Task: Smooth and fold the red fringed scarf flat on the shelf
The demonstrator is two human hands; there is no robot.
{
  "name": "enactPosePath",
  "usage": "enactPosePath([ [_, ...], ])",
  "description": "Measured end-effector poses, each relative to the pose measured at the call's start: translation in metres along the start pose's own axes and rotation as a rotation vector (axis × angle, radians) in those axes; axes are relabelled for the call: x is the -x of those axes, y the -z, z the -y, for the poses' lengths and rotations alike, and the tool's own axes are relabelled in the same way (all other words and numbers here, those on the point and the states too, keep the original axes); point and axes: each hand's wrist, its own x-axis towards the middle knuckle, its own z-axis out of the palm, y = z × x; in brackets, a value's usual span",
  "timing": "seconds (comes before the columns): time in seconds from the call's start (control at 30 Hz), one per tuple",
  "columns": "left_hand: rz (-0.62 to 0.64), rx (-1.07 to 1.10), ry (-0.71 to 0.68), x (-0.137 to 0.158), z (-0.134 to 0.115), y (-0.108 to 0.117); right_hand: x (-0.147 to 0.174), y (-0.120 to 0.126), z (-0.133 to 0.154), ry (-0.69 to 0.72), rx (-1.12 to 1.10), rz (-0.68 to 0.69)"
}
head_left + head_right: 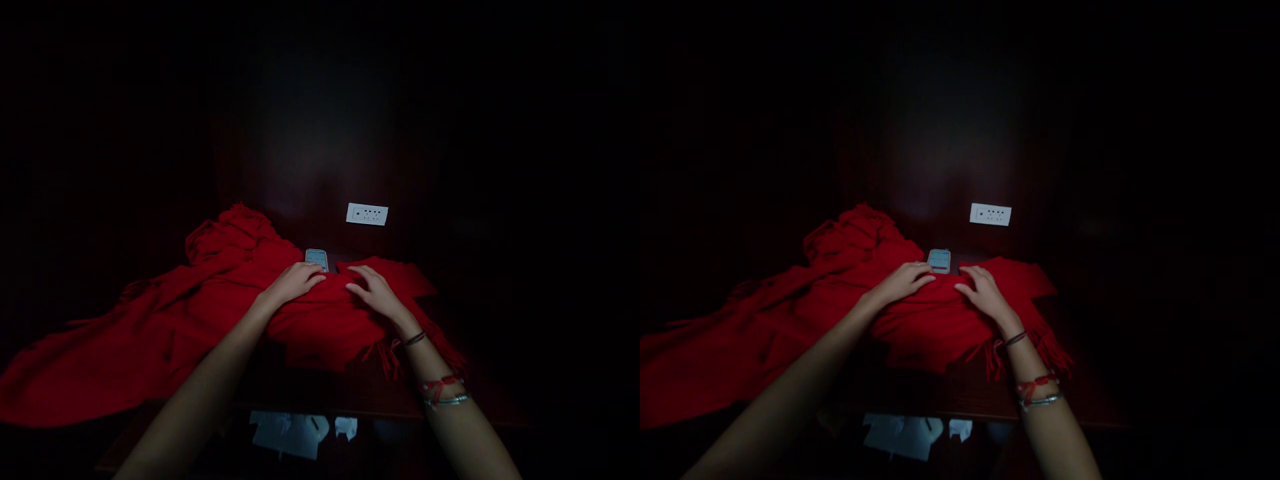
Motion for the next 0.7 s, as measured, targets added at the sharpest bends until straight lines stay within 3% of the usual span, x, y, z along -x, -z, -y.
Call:
enactPosePath([
  [0.13, 0.054, 0.015, -0.047, -0.001, -0.008, -0.003, -0.002, -0.014, 0.017, 0.053, -0.014, 0.040],
  [0.37, -0.038, 0.006, 0.019, 0.001, 0.003, 0.008, -0.001, 0.017, -0.012, -0.146, 0.021, -0.114],
  [0.53, 0.067, 0.007, -0.077, 0.000, -0.012, -0.002, 0.000, 0.000, 0.009, 0.011, -0.074, 0.030],
  [0.6, 0.074, 0.015, -0.090, 0.000, -0.014, -0.003, -0.001, -0.006, 0.016, 0.010, -0.090, 0.111],
  [0.7, 0.024, 0.017, -0.046, 0.001, -0.005, 0.004, -0.001, 0.001, 0.005, -0.081, -0.097, 0.030],
])
